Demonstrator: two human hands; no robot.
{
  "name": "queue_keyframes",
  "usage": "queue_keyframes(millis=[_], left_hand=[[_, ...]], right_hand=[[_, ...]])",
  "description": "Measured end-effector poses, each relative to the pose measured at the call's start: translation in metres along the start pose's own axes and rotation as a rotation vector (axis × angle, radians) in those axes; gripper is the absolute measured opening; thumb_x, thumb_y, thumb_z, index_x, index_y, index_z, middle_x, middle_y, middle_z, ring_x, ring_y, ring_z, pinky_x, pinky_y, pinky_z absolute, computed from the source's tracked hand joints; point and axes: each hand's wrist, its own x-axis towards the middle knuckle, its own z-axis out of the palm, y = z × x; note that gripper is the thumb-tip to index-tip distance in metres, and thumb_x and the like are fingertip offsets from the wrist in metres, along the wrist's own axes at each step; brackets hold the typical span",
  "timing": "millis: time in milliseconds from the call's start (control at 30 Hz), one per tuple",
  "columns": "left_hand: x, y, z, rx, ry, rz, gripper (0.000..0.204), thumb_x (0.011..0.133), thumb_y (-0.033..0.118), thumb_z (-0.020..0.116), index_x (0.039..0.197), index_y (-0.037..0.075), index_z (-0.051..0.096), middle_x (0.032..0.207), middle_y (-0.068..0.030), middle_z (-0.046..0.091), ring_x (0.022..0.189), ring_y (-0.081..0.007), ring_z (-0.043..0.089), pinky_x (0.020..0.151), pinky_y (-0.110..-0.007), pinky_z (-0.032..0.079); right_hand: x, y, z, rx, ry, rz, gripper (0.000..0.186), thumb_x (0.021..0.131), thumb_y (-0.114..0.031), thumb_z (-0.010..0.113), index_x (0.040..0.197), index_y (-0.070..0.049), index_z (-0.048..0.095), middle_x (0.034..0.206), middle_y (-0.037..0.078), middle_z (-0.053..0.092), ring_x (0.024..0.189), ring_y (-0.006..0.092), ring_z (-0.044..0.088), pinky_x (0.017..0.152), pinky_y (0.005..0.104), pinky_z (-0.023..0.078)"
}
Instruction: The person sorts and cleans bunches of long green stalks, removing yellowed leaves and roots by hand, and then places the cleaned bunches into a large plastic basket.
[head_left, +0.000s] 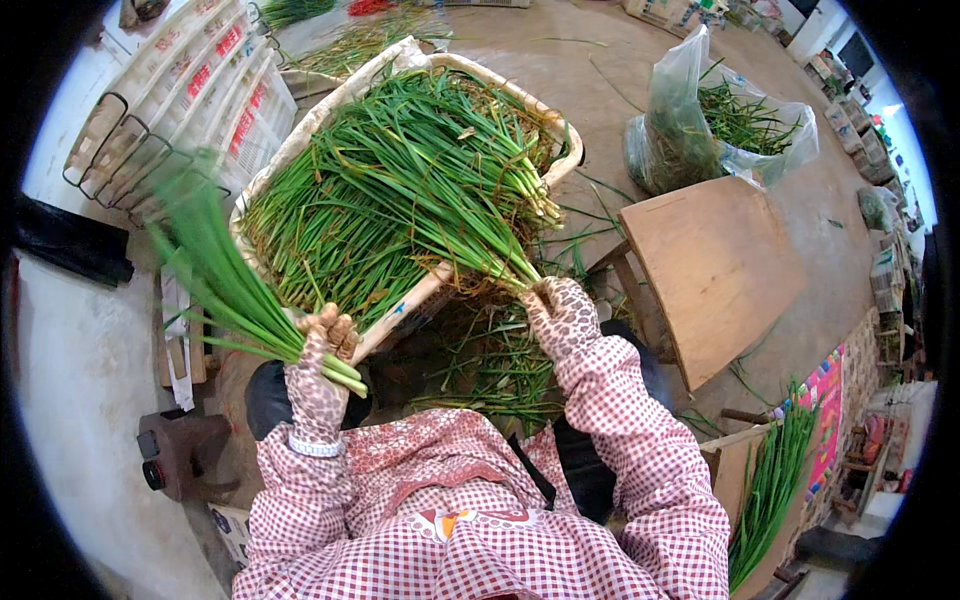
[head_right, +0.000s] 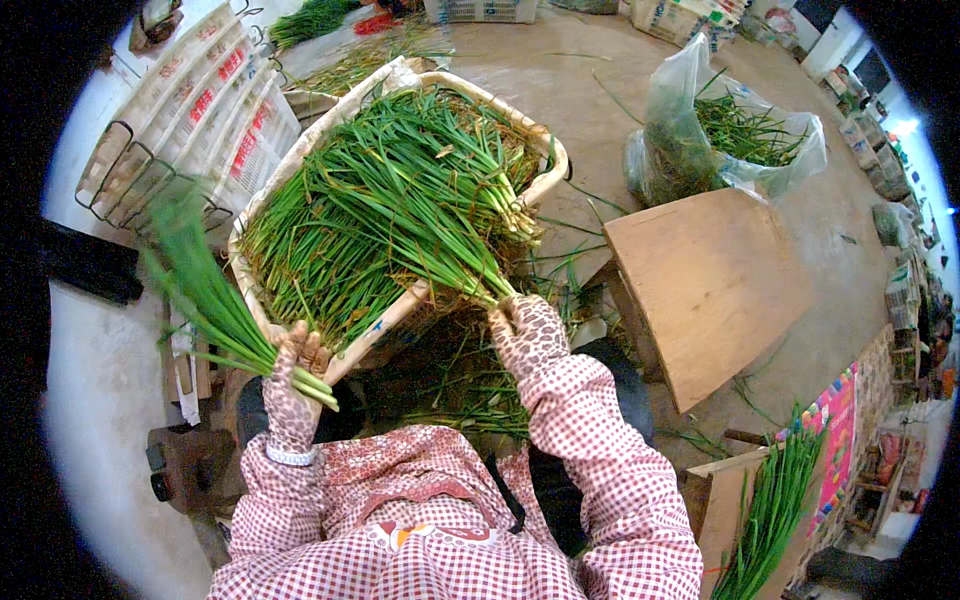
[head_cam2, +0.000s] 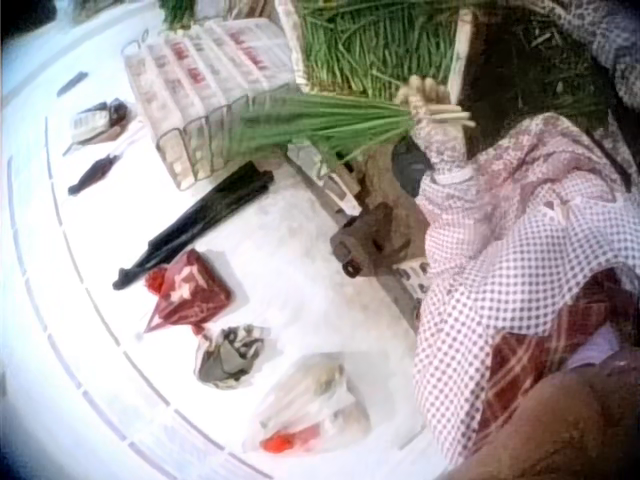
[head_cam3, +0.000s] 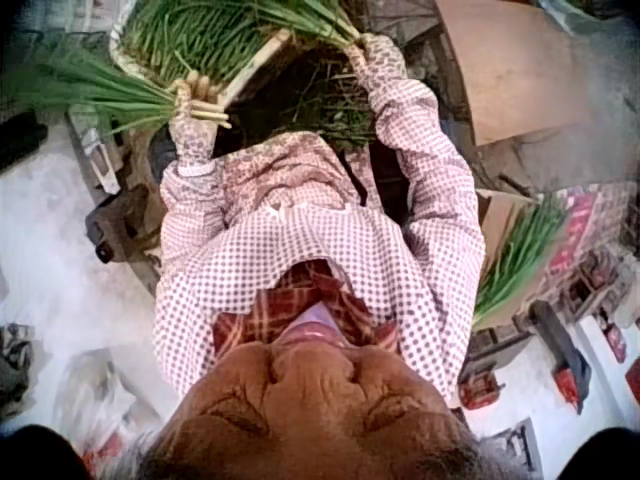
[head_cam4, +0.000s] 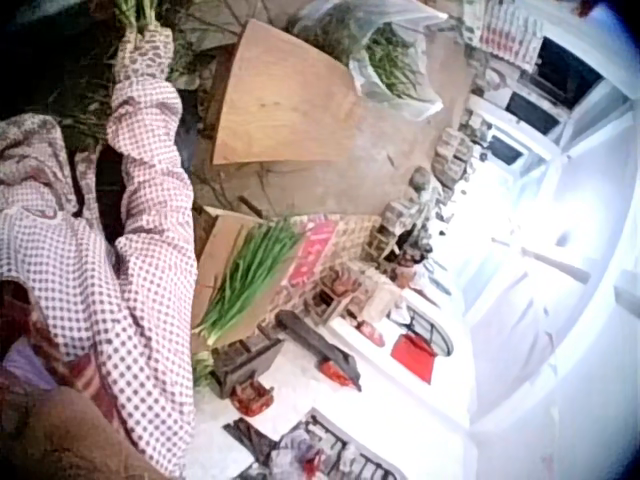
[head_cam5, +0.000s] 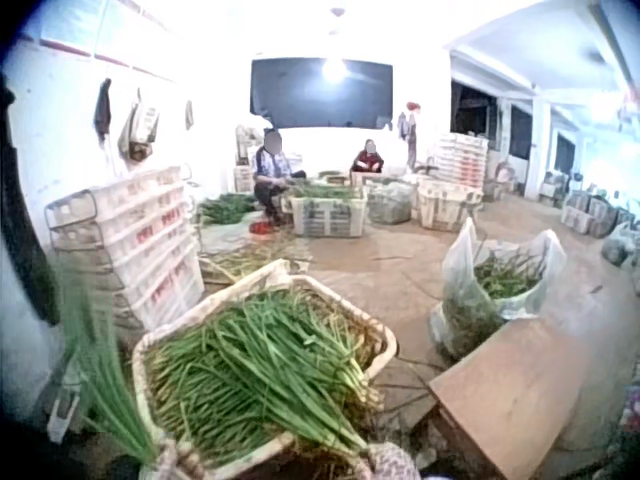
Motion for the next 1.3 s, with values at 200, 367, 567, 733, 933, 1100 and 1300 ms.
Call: queue_keyframes(millis=[200, 367, 567, 733, 933, 1100, 1300], left_hand=[[0.004, -0.035, 0.005, -0.397, -0.208, -0.557, 0.023, 0.091, 0.026, 0.043, 0.085, 0.011, 0.059, 0.041, 0.0082, 0.027, 0.037, -0.0059, 0.033, 0.044, -0.022, 0.039], [-0.001, -0.069, 0.004, -0.423, -0.166, -0.603, 0.021, 0.09, 0.026, 0.045, 0.076, 0.013, 0.054, 0.05, 0.006, 0.042, 0.043, -0.0073, 0.041, 0.047, -0.024, 0.039], [0.006, -0.063, -0.002, -0.404, -0.386, -0.474, 0.02, 0.087, 0.018, 0.05, 0.107, 0.021, 0.054, 0.089, -0.0009, 0.063, 0.063, -0.0097, 0.054, 0.056, -0.025, 0.043], [0.022, -0.081, 0.039, -0.49, -0.605, -0.636, 0.02, 0.087, 0.013, 0.047, 0.106, 0.017, 0.052, 0.114, -0.0103, 0.054, 0.082, -0.018, 0.056, 0.071, -0.036, 0.05], [0.069, -0.124, 0.07, -0.139, -0.182, -0.501, 0.032, 0.088, 0.019, 0.045, 0.12, 0.021, 0.044, 0.127, -0.0091, 0.04, 0.113, -0.0292, 0.04, 0.093, -0.044, 0.034], [0.07, -0.13, 0.063, -0.185, -0.19, -0.487, 0.036, 0.088, 0.022, 0.044, 0.124, 0.025, 0.04, 0.129, -0.0066, 0.036, 0.112, -0.0308, 0.039, 0.091, -0.045, 0.035], [0.072, -0.127, 0.061, -0.135, -0.135, -0.495, 0.035, 0.087, 0.021, 0.047, 0.122, 0.023, 0.042, 0.129, -0.0087, 0.035, 0.113, -0.0302, 0.039, 0.09, -0.045, 0.037]], right_hand=[[0.016, -0.006, 0.011, -0.207, -0.32, 0.024, 0.036, 0.081, -0.031, 0.055, 0.105, -0.005, 0.055, 0.093, 0.017, 0.057, 0.089, 0.0301, 0.055, 0.079, 0.0379, 0.044], [-0.017, -0.027, 0.023, -0.328, -0.47, -0.38, 0.056, 0.08, -0.046, 0.05, 0.121, -0.008, 0.043, 0.106, 0.017, 0.053, 0.098, 0.0327, 0.051, 0.082, 0.0409, 0.042], [0.027, 0.007, -0.003, -0.226, -0.165, 0.012, 0.044, 0.082, -0.03, 0.054, 0.116, -0.005, 0.047, 0.111, 0.021, 0.05, 0.106, 0.0319, 0.048, 0.095, 0.0377, 0.036], [0.048, 0.014, 0.027, -0.163, -0.359, 0.147, 0.05, 0.086, -0.037, 0.049, 0.126, -0.01, 0.037, 0.106, 0.018, 0.056, 0.093, 0.0285, 0.057, 0.081, 0.0373, 0.046], [0.07, 0.011, 0.008, -0.005, -0.337, 0.22, 0.044, 0.088, -0.033, 0.045, 0.124, -0.008, 0.04, 0.093, 0.013, 0.058, 0.074, 0.0209, 0.054, 0.064, 0.0319, 0.044], [0.072, 0.032, -0.005, 0.617, -0.411, 0.675, 0.04, 0.091, -0.03, 0.041, 0.123, -0.007, 0.043, 0.082, 0.009, 0.06, 0.057, 0.0145, 0.051, 0.051, 0.0274, 0.042], [0.056, 0.005, -0.023, 1.099, -0.124, 0.305, 0.028, 0.09, -0.028, 0.045, 0.102, -0.003, 0.05, 0.065, 0.006, 0.056, 0.045, 0.0094, 0.046, 0.037, 0.0219, 0.037]])
